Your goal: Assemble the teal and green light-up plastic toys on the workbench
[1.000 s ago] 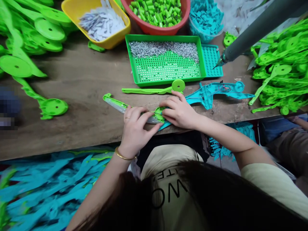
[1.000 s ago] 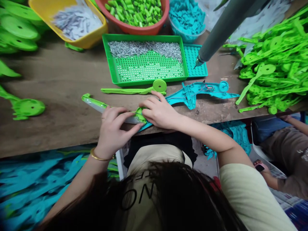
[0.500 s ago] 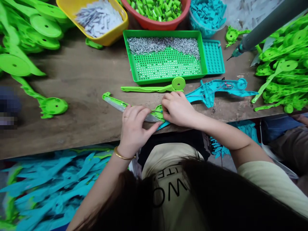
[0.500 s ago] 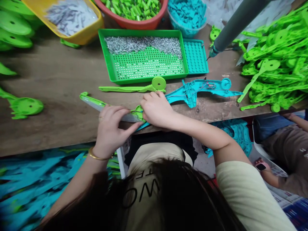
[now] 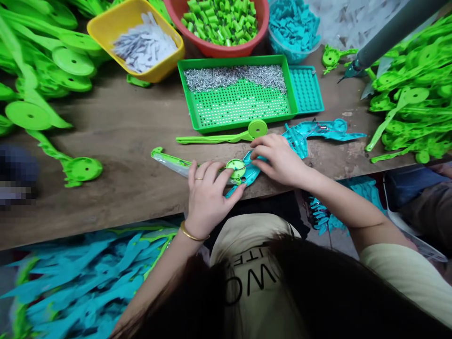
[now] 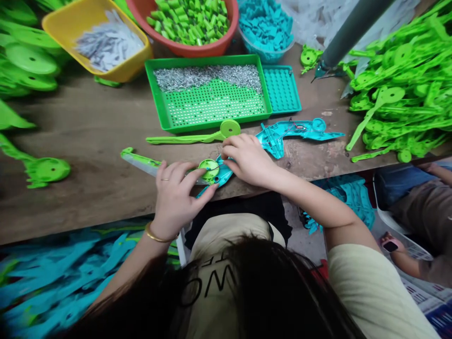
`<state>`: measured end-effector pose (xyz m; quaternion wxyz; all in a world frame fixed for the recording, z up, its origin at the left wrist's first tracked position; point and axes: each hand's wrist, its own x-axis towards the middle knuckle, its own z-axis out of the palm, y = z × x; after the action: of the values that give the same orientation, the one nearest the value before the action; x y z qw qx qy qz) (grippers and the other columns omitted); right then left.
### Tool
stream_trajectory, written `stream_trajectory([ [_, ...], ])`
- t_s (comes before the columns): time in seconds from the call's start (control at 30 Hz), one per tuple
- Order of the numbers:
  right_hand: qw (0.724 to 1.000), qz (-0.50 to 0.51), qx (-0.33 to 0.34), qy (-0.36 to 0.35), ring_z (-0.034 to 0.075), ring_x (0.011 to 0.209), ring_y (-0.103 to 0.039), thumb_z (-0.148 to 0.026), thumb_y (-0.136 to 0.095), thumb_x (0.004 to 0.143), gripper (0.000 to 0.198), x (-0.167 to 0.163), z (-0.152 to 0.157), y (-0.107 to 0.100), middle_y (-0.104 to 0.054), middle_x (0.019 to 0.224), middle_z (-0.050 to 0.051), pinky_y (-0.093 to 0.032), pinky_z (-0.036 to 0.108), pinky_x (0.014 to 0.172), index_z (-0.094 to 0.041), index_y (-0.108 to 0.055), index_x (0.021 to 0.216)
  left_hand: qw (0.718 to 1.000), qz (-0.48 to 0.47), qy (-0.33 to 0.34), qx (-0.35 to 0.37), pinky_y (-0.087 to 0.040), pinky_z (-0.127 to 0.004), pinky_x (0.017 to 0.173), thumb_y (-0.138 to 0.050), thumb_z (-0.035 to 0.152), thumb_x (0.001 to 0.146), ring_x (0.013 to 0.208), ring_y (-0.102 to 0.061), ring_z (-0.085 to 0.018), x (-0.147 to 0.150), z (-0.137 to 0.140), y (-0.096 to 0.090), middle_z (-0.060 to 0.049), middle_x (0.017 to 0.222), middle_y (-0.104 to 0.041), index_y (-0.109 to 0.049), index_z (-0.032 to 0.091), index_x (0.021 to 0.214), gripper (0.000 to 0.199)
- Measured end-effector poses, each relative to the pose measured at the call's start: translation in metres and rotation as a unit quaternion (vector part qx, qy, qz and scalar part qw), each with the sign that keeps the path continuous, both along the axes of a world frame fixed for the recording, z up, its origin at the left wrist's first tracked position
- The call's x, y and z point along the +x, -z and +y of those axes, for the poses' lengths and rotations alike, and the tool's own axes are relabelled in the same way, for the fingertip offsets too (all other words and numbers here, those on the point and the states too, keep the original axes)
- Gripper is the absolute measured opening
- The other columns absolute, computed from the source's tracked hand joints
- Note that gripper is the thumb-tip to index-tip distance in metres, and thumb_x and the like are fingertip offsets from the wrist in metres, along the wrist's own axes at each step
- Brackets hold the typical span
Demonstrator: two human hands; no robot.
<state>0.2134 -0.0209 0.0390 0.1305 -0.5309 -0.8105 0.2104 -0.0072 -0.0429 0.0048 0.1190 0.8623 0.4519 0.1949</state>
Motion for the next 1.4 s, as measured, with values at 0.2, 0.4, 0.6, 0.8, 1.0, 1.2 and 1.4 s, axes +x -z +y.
stream_trajectory([
  [0.2,0.999,-0.002,0.008,-0.041,0.026,0.114,-0.049,-0.028,-0.057,0.092,0.017,0.001,0.005,0.013,-0.064,0.122,0.008,-0.031,0.044,0.1,-0.02,-0.071,0.095,1.0,-0.005,-0.003,0.004,-0.026,-0.053,0.114,-0.061,0.04,0.085,0.113,-0.055,-0.028,-0.001,0.001,0.002,-0.01,0.111,-0.064,-0.064,0.02,0.106,0.029],
  [0.4,0.999,0.009,-0.015,-0.039,0.025,0.113,-0.05,-0.025,-0.058,0.091,0.015,-0.002,0.009,0.013,-0.065,0.118,0.009,-0.029,0.045,0.102,-0.017,-0.071,0.094,1.0,-0.013,0.001,0.001,-0.024,-0.053,0.115,-0.061,0.036,0.085,0.106,-0.059,-0.026,0.0,0.002,0.003,-0.01,0.111,-0.064,-0.064,0.02,0.106,0.027],
  [0.6,0.997,0.01,-0.021,-0.073,0.024,0.114,-0.05,-0.026,-0.054,0.093,0.018,0.0,0.009,0.013,-0.064,0.12,0.009,-0.029,0.044,0.102,-0.018,-0.069,0.095,1.0,-0.015,-0.005,-0.008,-0.024,-0.055,0.115,-0.061,0.035,0.084,0.107,-0.059,-0.026,0.001,0.002,0.004,-0.009,0.112,-0.064,-0.065,0.023,0.106,0.025],
  [0.8,0.999,0.015,-0.006,-0.045,0.023,0.112,-0.053,-0.023,-0.051,0.093,0.014,-0.005,0.008,0.015,-0.065,0.116,0.01,-0.029,0.044,0.103,-0.016,-0.063,0.095,1.0,-0.016,-0.007,-0.009,-0.023,-0.055,0.115,-0.06,0.036,0.084,0.106,-0.059,-0.026,0.002,0.003,0.003,-0.01,0.111,-0.065,-0.066,0.021,0.104,0.025],
  [1.0,0.995,-0.034,0.065,-0.075,0.023,0.114,-0.051,-0.025,-0.044,0.096,0.021,-0.006,0.004,0.025,-0.063,0.119,0.011,-0.025,0.044,0.11,-0.015,-0.062,0.099,1.0,-0.014,-0.009,-0.014,-0.022,-0.055,0.116,-0.059,0.036,0.084,0.107,-0.058,-0.026,0.003,0.002,0.003,-0.009,0.112,-0.064,-0.065,0.022,0.103,0.024],
  [1.2,0.994,-0.044,0.068,-0.072,0.024,0.116,-0.05,-0.025,-0.044,0.097,0.022,-0.006,0.004,0.023,-0.062,0.122,0.012,-0.026,0.046,0.109,-0.015,-0.063,0.1,1.0,-0.007,-0.007,-0.014,-0.023,-0.054,0.116,-0.058,0.035,0.086,0.108,-0.058,-0.026,0.001,0.002,0.003,-0.009,0.113,-0.064,-0.065,0.022,0.103,0.023],
  [1.4,0.995,-0.031,-0.008,-0.09,0.026,0.112,-0.051,-0.023,-0.05,0.094,0.019,0.001,0.009,0.015,-0.063,0.121,0.012,-0.035,0.043,0.095,-0.015,-0.067,0.099,0.999,0.005,-0.01,-0.03,-0.022,-0.056,0.115,-0.056,0.036,0.087,0.111,-0.056,-0.029,0.005,0.001,-0.006,-0.012,0.113,-0.062,-0.061,0.019,0.106,0.026],
])
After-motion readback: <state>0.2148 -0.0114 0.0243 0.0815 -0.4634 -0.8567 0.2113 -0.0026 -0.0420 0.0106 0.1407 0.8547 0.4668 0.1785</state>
